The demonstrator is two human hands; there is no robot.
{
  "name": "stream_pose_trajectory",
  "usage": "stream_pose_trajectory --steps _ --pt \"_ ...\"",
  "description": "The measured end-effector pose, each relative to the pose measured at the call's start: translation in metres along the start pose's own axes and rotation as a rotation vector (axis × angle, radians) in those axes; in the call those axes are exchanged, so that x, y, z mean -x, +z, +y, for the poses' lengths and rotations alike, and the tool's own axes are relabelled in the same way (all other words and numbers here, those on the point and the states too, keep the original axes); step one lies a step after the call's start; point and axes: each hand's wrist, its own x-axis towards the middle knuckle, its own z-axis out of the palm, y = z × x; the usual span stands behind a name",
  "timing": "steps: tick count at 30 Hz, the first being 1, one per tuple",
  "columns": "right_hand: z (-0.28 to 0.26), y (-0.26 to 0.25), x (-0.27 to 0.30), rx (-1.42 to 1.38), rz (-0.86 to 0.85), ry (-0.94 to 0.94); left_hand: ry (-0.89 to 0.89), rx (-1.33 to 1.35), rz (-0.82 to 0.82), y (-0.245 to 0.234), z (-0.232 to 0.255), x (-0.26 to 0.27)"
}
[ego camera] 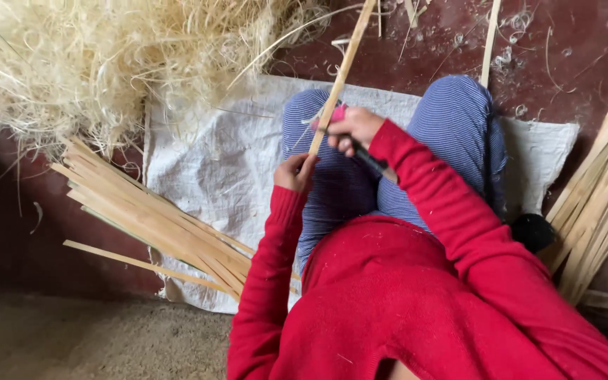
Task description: Shaving thin strips of wood using a small hand knife while sitting on the floor
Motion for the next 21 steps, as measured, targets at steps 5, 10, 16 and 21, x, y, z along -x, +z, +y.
stream_pose_trajectory --steps 5,10,16,21 --pt "0.029 -0.017 -0.017 -0.073 -0.037 0.011 0.113 -0.067 0.066 0.006 0.010 -0.017" --pt "0.008 -0.058 -0.025 -0.105 -0.054 -0.020 0.158 -0.022 0.060 0.003 0.011 0.001" --pt "-0.015 -0.111 -0.026 -0.026 0.025 -0.043 0.062 0.032 0.017 -0.008 0.002 0.037" --pt "-0.023 -0.119 -0.031 -0.036 0.069 0.020 0.082 0.111 -0.046 -0.021 -0.023 0.055"
